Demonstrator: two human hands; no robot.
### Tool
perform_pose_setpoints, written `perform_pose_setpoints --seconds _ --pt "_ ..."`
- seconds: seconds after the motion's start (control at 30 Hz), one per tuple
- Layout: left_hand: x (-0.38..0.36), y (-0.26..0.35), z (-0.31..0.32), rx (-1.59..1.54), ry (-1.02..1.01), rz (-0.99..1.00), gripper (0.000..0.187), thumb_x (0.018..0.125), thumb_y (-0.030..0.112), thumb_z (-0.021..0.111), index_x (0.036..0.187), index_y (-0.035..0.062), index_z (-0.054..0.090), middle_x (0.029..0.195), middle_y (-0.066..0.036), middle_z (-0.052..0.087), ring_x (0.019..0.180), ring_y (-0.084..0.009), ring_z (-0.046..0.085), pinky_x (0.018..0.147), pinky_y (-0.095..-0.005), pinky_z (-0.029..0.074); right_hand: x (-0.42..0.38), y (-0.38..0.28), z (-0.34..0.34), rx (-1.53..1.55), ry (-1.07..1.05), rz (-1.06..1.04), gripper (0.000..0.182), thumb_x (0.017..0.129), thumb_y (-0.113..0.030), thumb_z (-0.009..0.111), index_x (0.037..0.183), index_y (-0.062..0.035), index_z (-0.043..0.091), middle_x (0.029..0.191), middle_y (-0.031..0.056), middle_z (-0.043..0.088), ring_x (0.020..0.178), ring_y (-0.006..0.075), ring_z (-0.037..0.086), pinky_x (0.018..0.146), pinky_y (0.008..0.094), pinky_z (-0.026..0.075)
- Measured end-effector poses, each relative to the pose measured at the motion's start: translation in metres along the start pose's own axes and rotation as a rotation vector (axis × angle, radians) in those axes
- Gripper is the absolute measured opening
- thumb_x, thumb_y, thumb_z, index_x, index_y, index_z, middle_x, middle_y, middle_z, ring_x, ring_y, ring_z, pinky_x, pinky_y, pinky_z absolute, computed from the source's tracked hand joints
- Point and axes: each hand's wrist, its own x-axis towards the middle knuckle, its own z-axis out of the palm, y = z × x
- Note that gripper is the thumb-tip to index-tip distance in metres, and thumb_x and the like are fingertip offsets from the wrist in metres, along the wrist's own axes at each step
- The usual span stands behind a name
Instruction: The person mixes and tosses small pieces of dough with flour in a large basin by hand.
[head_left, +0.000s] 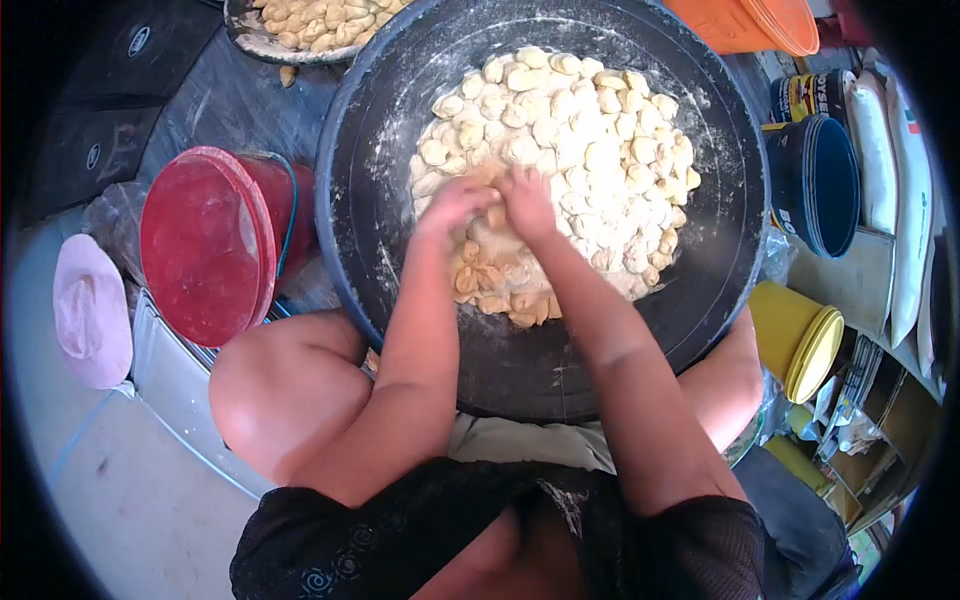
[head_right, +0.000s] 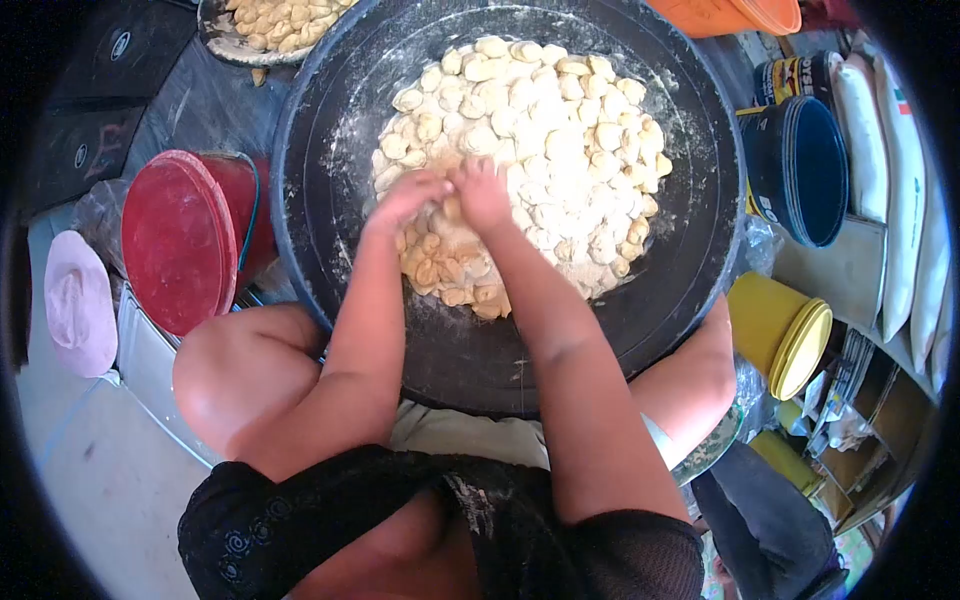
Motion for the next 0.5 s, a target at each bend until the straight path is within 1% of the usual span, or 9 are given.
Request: perform_pose_setpoints --seconds 0.03,0.1,0.17,0.27,0.3,0.37,0.43,0.47,0.5 --pt "0.007 0.008 -0.011 -0.050 -0.053 -0.143 0.028 0.079 0.022 0.073 0.099 0.0036 0.066 0.128 -0.019 0.051 0.122 -0.0271 0.046 0.102 -0.0366 0.037 -0.018 0.011 0.038 0.013 -0.029 -0.071 0.033 0.079 -0.019 0.063 0.111 -0.0141 0.060 0.112 0.0128 0.052 0.105 0.0316 0.052 0.084 0.0439 0.047" --pt "0.002 0.035 -0.019 0.042 0.306 -0.013 0.046 0.077 0.020 0.073 0.117 0.0028 0.059 0.136 -0.020 0.045 0.129 -0.0291 0.040 0.107 -0.0357 0.032 -0.046 0.002 0.028 0.559 -0.275 -0.076 0.046 0.074 -0.031 0.074 0.113 -0.0108 0.062 0.109 0.0159 0.059 0.103 0.0338 0.057 0.088 0.0438 0.047" --pt "0.013 0.023 -0.019 0.452 0.703 0.349 0.054 0.077 0.019 0.073 0.125 0.0032 0.055 0.137 -0.021 0.045 0.129 -0.0314 0.041 0.107 -0.0366 0.033 -0.046 -0.008 -0.013 0.854 -0.550 -0.071 0.052 0.072 -0.033 0.080 0.113 -0.0063 0.063 0.108 0.0184 0.063 0.103 0.0344 0.060 0.091 0.0437 0.046" --pt "0.009 0.025 0.001 0.546 0.557 0.070 0.071 0.073 0.023 0.077 0.136 0.0066 0.048 0.140 -0.020 0.041 0.130 -0.0366 0.038 0.109 -0.0409 0.032 0.003 -0.001 -0.057 0.710 -0.612 0.267 0.057 0.071 -0.038 0.083 0.112 -0.0043 0.062 0.095 0.0149 0.067 0.084 0.0246 0.065 0.077 0.0372 0.051" --pt "0.005 0.031 0.006 0.630 0.498 -0.028 0.073 0.072 0.024 0.078 0.136 0.0073 0.048 0.141 -0.020 0.040 0.131 -0.0371 0.038 0.109 -0.0416 0.032 0.013 0.015 -0.039 0.788 -0.405 0.317 0.056 0.072 -0.032 0.083 0.115 -0.0041 0.060 0.095 0.0129 0.067 0.080 0.0218 0.064 0.073 0.0328 0.051" --pt "0.012 0.025 -0.004 0.470 0.358 0.044 0.058 0.069 0.021 0.078 0.121 0.0060 0.058 0.120 -0.018 0.057 0.109 -0.0295 0.056 0.092 -0.0370 0.044 0.031 0.033 -0.053 0.684 -0.325 0.186 0.055 0.073 -0.010 0.077 0.123 -0.0036 0.054 0.106 0.0129 0.065 0.093 0.0197 0.061 0.081 0.0311 0.049" --pt "0.017 0.025 -0.015 0.337 0.015 -0.037 0.048 0.068 0.021 0.076 0.111 0.0049 0.064 0.102 -0.017 0.065 0.095 -0.0278 0.062 0.083 -0.0352 0.048 0.042 0.043 -0.071 1.235 -0.783 0.138 0.052 0.076 -0.008 0.072 0.124 -0.0037 0.053 0.112 0.0117 0.062 0.100 0.0204 0.058 0.088 0.0317 0.046" --pt "0.015 0.024 -0.017 0.213 -0.077 0.011 0.033 0.066 0.015 0.075 0.096 0.0039 0.068 0.084 -0.015 0.068 0.083 -0.0239 0.064 0.077 -0.0343 0.048 0.045 0.047 -0.076 1.218 -0.646 0.204 0.051 0.076 -0.010 0.071 0.124 -0.0046 0.054 0.117 0.0122 0.061 0.103 0.0225 0.058 0.091 0.0332 0.045" --pt "0.017 0.026 -0.018 0.243 -0.065 0.004 0.033 0.066 0.015 0.075 0.096 0.0036 0.068 0.085 -0.015 0.068 0.084 -0.0238 0.064 0.078 -0.0344 0.048 0.046 0.052 -0.080 1.196 -0.511 0.270 0.051 0.077 -0.012 0.070 0.125 -0.0055 0.054 0.121 0.0127 0.059 0.107 0.0246 0.057 0.094 0.0346 0.044"
